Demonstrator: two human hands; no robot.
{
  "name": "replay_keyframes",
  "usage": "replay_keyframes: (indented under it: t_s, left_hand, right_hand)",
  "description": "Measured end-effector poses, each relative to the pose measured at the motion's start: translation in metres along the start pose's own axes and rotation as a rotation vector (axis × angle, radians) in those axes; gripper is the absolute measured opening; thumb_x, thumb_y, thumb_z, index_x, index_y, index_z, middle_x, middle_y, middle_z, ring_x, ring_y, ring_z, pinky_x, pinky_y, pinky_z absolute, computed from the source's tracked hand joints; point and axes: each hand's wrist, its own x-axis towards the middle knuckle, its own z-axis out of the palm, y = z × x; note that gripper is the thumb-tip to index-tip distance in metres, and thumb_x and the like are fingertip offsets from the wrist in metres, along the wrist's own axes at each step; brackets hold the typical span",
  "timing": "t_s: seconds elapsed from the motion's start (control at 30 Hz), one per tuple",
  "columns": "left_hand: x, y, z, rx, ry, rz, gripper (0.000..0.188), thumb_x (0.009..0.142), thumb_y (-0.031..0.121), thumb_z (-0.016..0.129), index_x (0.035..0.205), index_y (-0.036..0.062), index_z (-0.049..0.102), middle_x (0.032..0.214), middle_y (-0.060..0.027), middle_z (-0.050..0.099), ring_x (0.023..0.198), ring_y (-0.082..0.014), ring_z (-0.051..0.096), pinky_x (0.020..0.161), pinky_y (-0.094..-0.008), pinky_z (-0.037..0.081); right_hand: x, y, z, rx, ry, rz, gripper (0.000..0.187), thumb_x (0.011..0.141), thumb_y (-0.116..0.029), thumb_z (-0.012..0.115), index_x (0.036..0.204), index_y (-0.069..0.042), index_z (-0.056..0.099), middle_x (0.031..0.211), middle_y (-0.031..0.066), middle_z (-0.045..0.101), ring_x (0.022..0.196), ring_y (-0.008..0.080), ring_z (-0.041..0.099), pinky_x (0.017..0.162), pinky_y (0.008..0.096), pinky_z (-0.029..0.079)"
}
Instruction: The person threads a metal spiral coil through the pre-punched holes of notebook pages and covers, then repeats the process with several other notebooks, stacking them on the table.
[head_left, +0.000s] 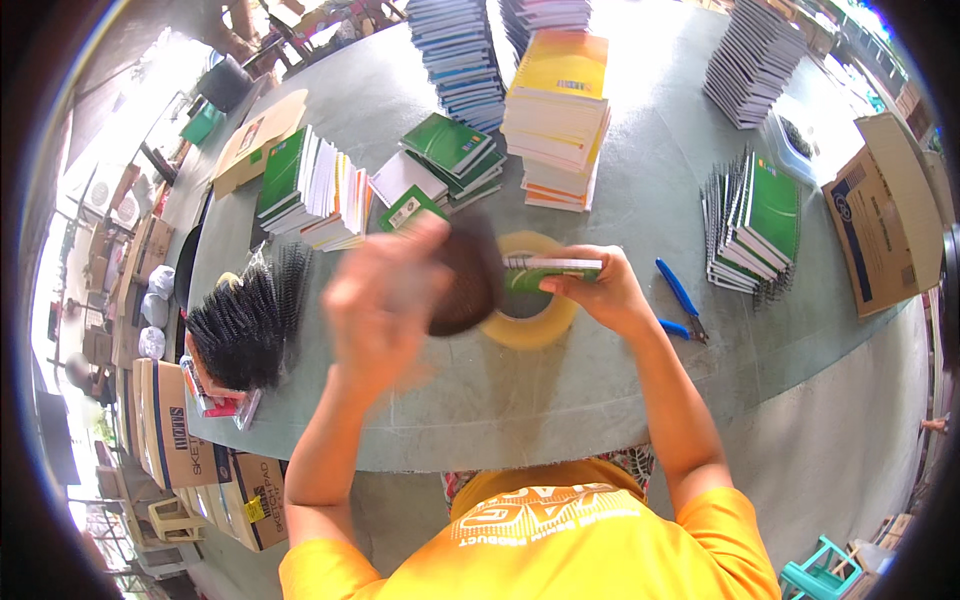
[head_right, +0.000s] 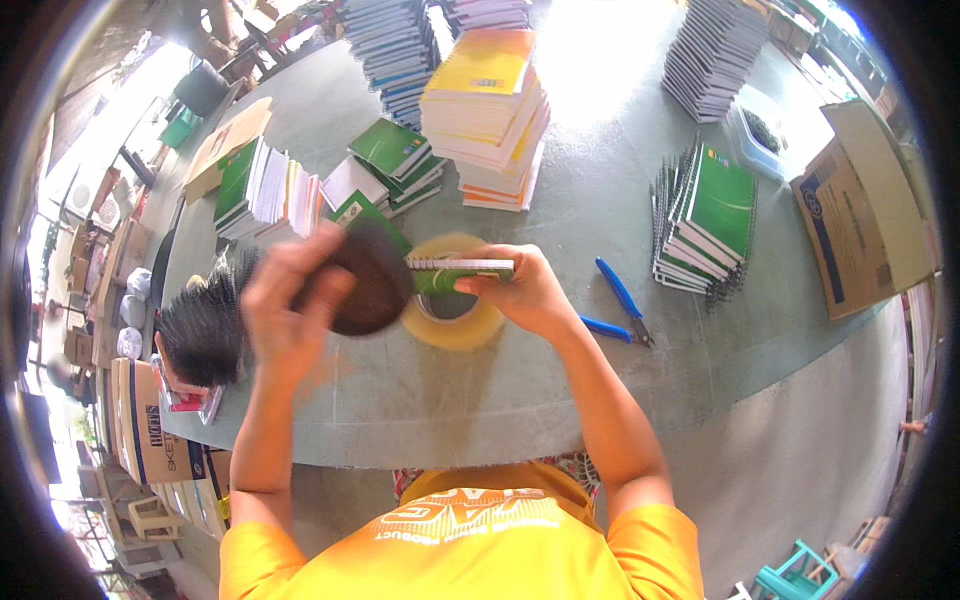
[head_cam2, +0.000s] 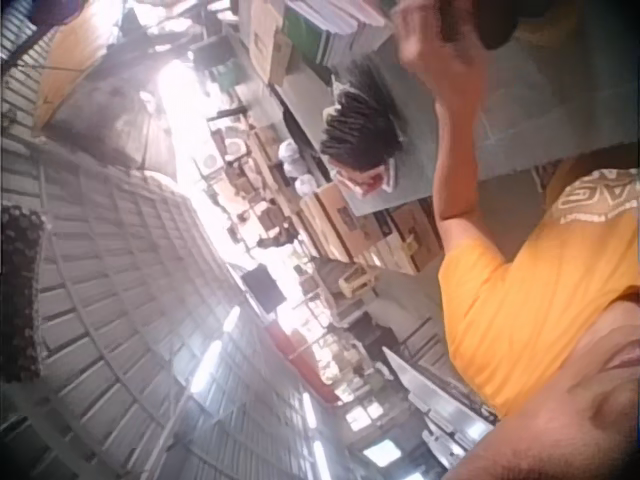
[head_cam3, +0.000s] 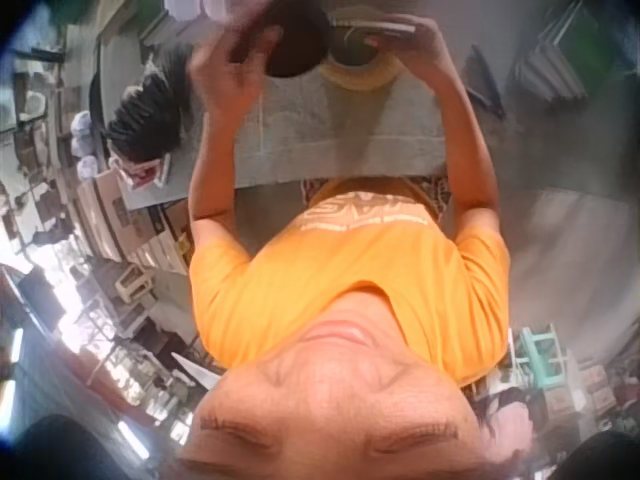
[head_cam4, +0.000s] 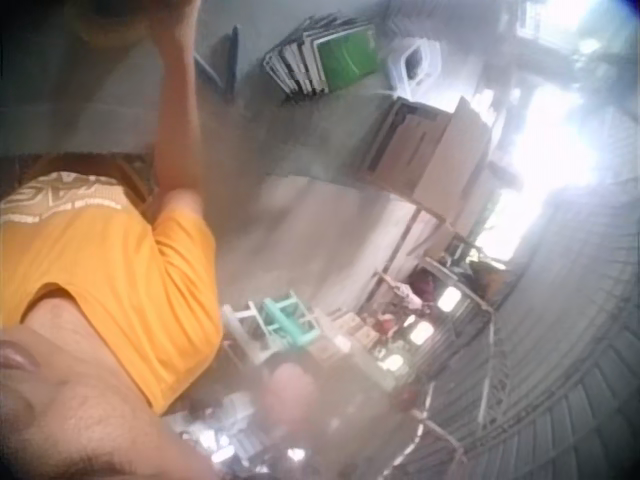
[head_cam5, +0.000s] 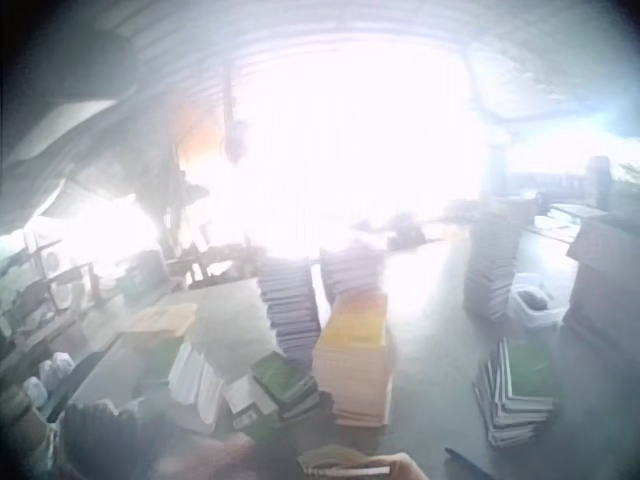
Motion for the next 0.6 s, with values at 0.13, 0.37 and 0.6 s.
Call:
replay_keyframes:
  t_s: [0.13,0.37,0.6]
  left_hand:
    - [-0.009,0.01,0.018,0.038,-0.233,-0.041,0.033,0.079,0.006,0.067,0.112,0.0054,0.064,0.101,-0.012,0.066,0.088,-0.0212,0.063,0.081,-0.0297,0.047]
    - [0.005,0.003,0.023,0.1,-0.245,0.208,0.03,0.077,0.002,0.066,0.107,0.0008,0.063,0.093,-0.0127,0.066,0.079,-0.0253,0.063,0.075,-0.0334,0.05]
    - [0.008,0.016,0.031,-0.151,-0.119,-0.059,0.034,0.073,0.0,0.068,0.106,0.004,0.065,0.093,-0.0145,0.065,0.081,-0.0266,0.062,0.076,-0.0319,0.049]
  right_hand:
    - [0.0,0.0,0.002,0.024,-0.026,-0.045,0.027,0.079,0.002,0.067,0.106,-0.003,0.066,0.095,0.0006,0.068,0.085,0.005,0.057,0.077,0.0217,0.046]
    - [-0.003,-0.002,0.004,0.016,-0.009,-0.07,0.027,0.081,0.005,0.062,0.108,0.0,0.064,0.093,0.0014,0.067,0.083,0.0061,0.057,0.076,0.0223,0.047]
    - [-0.002,-0.001,0.005,-0.069,-0.086,-0.031,0.029,0.083,0.001,0.061,0.112,0.0,0.062,0.094,0.004,0.068,0.084,0.007,0.056,0.077,0.0253,0.046]
